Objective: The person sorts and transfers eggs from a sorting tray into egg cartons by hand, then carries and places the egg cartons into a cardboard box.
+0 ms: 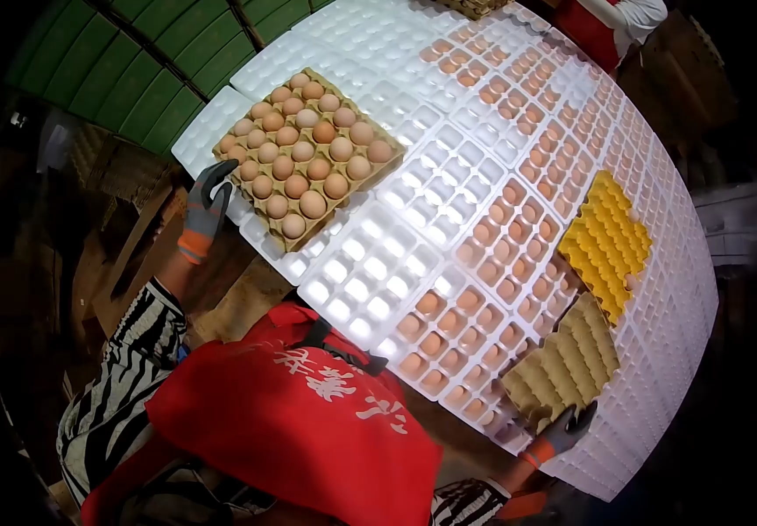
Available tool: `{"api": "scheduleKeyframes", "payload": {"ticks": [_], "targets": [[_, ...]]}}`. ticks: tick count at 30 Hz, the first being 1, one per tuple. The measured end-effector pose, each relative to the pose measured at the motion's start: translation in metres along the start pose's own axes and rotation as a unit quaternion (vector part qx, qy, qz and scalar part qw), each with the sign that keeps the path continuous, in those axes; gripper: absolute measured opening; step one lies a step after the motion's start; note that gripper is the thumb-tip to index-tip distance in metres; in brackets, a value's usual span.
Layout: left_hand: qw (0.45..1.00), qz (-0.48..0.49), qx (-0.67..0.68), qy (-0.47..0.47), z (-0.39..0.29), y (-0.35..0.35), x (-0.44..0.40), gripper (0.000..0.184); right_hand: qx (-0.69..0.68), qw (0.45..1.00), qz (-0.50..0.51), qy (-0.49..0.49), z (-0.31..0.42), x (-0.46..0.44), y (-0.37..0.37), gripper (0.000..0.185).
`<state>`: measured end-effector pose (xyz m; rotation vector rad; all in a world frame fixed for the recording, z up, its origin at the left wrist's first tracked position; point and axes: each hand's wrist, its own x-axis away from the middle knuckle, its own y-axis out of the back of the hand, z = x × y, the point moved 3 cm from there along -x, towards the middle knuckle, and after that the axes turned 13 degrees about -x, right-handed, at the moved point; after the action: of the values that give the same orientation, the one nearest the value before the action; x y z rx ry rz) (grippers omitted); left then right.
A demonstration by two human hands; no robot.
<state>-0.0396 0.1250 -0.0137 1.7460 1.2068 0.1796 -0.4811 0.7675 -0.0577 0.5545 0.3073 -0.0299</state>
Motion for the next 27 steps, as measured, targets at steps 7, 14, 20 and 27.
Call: {"api": "scheduleKeyframes", "payload": {"ticks": [7,14,20,27], "targets": [[0.914,0.223,-0.114,-0.319,-0.011,-0.007,-0.036,0.042,-0.244,0.871,0.414,0.103,0.305,0.163,-0.289,0.041],[0.829,0.297,-0.148,-0.449,0.003,-0.048,-0.037,0.034,-0.035,0.858,0.462,0.223,0.371,0.248,-0.387,0.048],[0.722,0.495,0.467,0.128,0.028,-0.022,-0.096,0.039,-0.551,0.707,0.279,-0.345,0.342,0.244,-0.365,0.046],[0.785,0.314,-0.208,-0.492,-0.022,-0.07,-0.079,0.05,0.117,0.921,0.329,0.171,0.393,0.24,-0.414,0.049]]}}
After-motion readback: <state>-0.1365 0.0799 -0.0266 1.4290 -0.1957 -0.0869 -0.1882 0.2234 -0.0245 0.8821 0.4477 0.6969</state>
